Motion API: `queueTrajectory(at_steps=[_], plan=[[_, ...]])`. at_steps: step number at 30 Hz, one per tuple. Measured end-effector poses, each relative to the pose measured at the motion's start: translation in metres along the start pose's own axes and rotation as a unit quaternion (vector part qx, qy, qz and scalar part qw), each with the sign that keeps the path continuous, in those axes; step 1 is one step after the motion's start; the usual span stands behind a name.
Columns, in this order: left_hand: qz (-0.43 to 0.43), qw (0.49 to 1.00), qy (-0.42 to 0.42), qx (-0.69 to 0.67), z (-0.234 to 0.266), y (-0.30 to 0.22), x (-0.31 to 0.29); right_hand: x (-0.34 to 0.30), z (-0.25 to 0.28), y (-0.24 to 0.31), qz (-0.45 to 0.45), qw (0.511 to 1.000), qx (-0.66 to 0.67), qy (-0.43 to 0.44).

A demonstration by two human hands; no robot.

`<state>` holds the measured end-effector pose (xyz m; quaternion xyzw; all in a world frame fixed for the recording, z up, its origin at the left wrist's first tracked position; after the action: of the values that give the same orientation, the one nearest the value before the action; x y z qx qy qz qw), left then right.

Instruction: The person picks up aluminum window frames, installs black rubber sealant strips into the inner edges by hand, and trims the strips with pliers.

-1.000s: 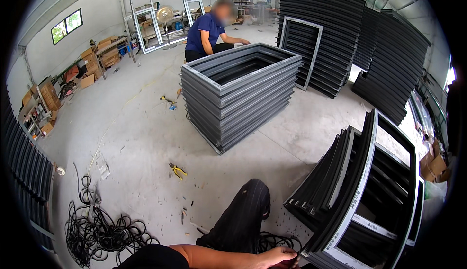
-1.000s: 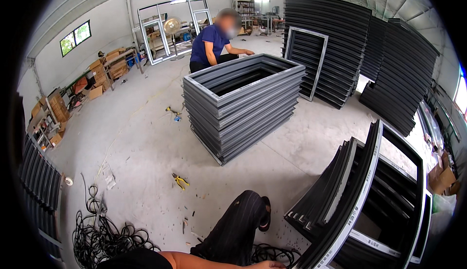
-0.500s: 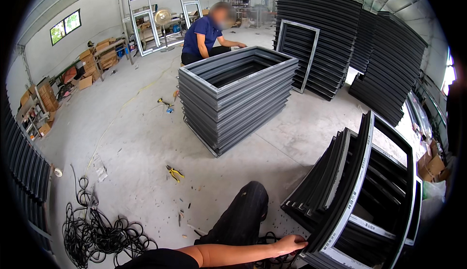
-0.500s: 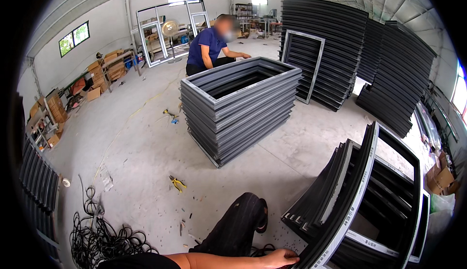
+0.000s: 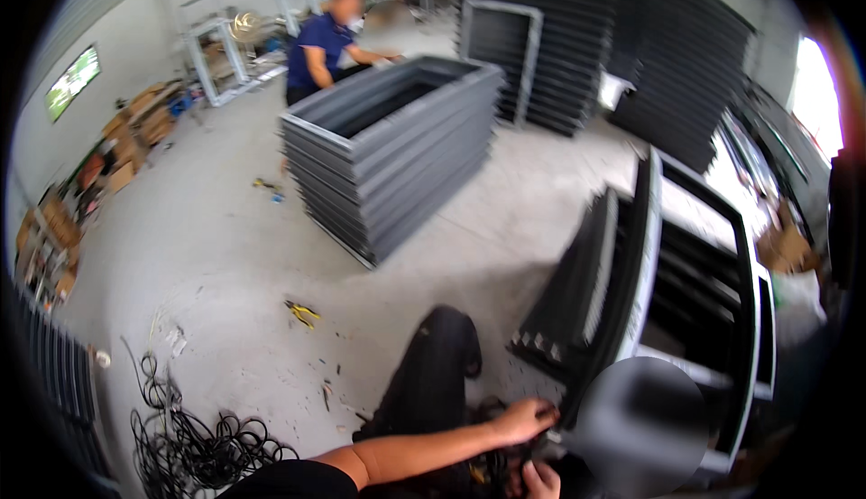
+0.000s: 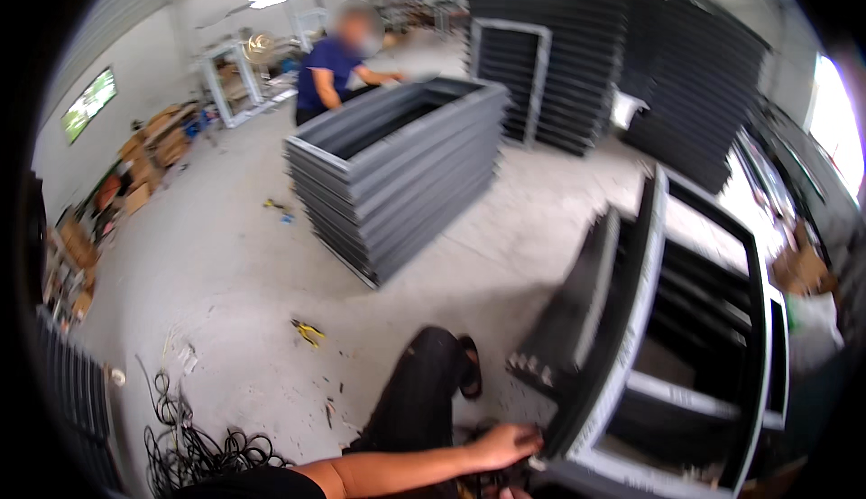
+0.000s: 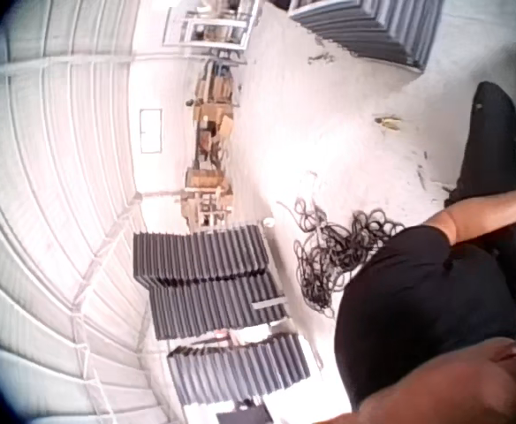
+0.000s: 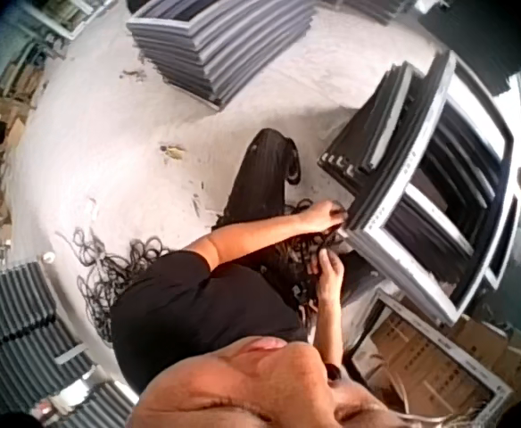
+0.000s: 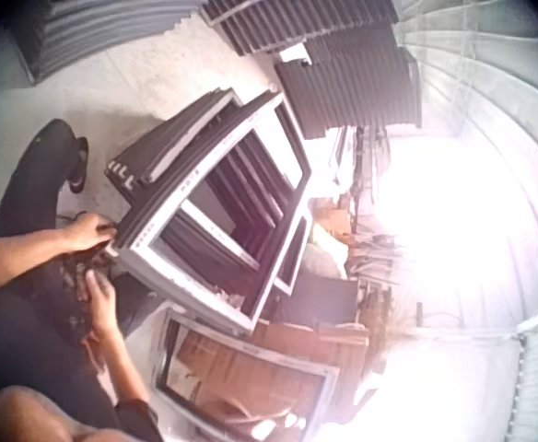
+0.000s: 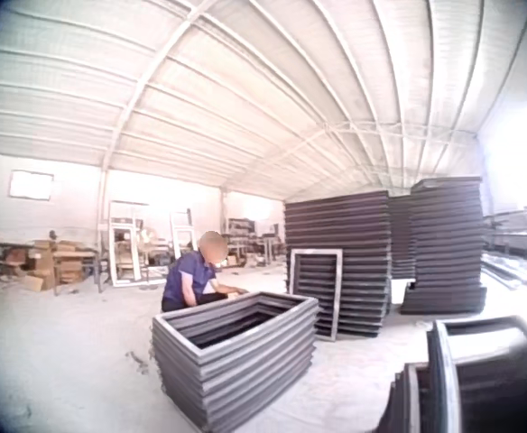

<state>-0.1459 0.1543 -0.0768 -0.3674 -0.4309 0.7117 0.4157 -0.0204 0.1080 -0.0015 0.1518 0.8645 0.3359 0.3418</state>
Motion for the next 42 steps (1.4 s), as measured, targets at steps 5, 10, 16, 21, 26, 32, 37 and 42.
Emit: queueTrajectory(at_steps=[5, 10, 16, 21, 26, 32, 37, 42], plan=[[0.071, 0.978, 0.097, -0.172, 0.002, -0.009, -0.016, 0.011, 0.046, -0.028, -0.017, 0.999, -0.035, 0.002], [0.087, 0.975, 0.110, -0.173, -0.009, -0.006, -0.014, 0.002, 0.061, -0.034, -0.022, 0.999, 0.000, -0.028], [0.116, 0.956, 0.185, -0.198, -0.011, -0.005, -0.019, 0.007, 0.061, -0.032, -0.020, 1.000, -0.001, -0.020], [0.103, 0.957, 0.189, -0.194, -0.013, 0.002, -0.026, 0.011, 0.064, -0.037, -0.021, 0.999, -0.043, -0.017], [0.101, 0.955, 0.194, -0.201, -0.014, -0.001, -0.025, 0.008, 0.075, -0.027, 0.012, 0.994, -0.097, -0.050], [0.148, 0.942, 0.187, -0.237, -0.009, 0.002, -0.033, -0.016, 0.042, 0.070, 0.317, 0.828, -0.442, -0.135], [0.173, 0.925, 0.189, -0.281, -0.014, 0.004, -0.039, -0.016, 0.025, 0.097, 0.408, 0.702, -0.568, -0.136], [0.158, 0.935, 0.184, -0.260, -0.017, -0.006, -0.041, -0.007, 0.038, 0.096, 0.400, 0.677, -0.595, -0.164]])
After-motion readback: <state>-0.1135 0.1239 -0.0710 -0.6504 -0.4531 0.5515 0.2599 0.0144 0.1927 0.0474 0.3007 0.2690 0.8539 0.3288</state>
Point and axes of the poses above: each hand's wrist, its own x-axis towards the middle knuckle, its own z-axis out of the back of the hand, y = z × x, the point moved 9 cm from there along x, towards the middle knuckle, and after that the axes turned 11 degrees about x, right-handed, at the moved point
